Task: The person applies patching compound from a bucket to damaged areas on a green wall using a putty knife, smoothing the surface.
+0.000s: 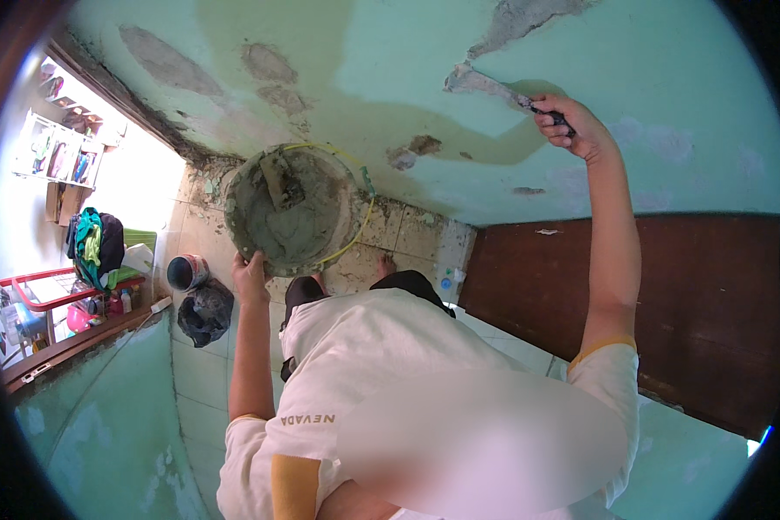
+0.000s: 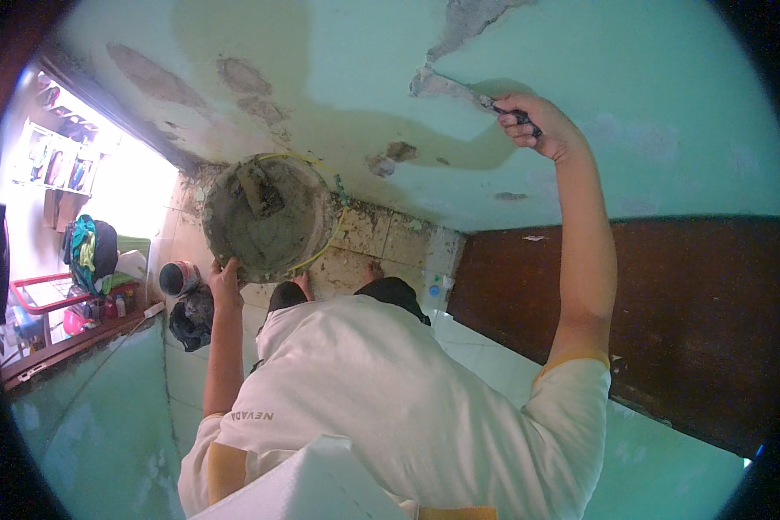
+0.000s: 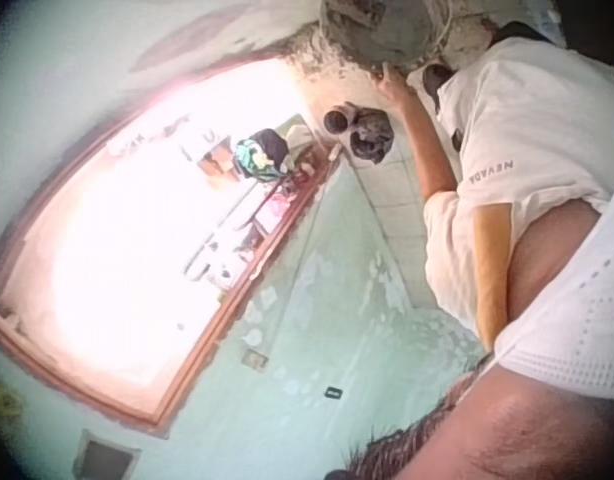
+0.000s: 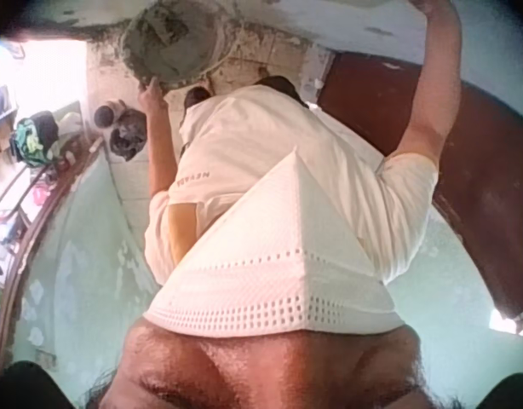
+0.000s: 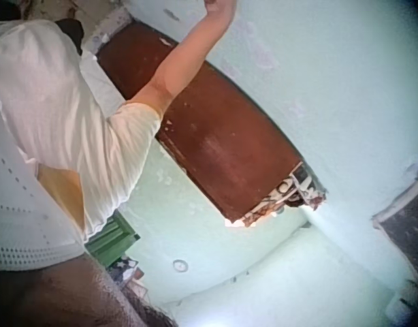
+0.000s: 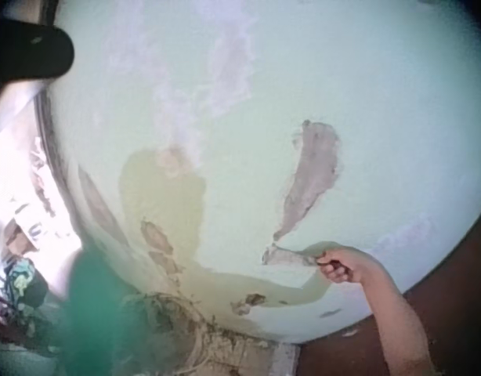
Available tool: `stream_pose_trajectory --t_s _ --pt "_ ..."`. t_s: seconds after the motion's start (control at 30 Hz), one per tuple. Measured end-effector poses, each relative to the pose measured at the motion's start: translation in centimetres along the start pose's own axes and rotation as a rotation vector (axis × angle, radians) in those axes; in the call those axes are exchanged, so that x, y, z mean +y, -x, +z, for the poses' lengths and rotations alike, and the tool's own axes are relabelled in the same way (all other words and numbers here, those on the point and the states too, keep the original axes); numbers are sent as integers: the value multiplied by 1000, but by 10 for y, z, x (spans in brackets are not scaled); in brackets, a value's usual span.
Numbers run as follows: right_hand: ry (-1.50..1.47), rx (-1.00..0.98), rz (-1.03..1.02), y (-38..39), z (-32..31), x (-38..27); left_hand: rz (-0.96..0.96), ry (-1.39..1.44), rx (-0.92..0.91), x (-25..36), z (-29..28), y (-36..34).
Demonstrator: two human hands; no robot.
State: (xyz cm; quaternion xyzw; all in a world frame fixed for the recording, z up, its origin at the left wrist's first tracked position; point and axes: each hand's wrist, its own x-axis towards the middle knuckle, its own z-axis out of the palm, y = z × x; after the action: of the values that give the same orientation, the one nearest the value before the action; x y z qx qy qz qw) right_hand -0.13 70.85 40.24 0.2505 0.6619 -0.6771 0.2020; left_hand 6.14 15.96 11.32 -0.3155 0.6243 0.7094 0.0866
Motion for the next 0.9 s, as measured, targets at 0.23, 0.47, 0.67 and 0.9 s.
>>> stream_pose_trajectory --t_s 0.23,0.47,0.67,0.9 --pt "100 93 0 36 -5 2 0 11 2 -9 -5 -5" --pt "67 -5 52 -6 17 32 -9 -1 -14 -10 -8 -10" --pt "-59 -18 38 -24 -4 21 -6 -33 -6 0 -6 -7" --pt "99 116 -21 37 -2 8 -12 -24 -5 -2 -7 -6"
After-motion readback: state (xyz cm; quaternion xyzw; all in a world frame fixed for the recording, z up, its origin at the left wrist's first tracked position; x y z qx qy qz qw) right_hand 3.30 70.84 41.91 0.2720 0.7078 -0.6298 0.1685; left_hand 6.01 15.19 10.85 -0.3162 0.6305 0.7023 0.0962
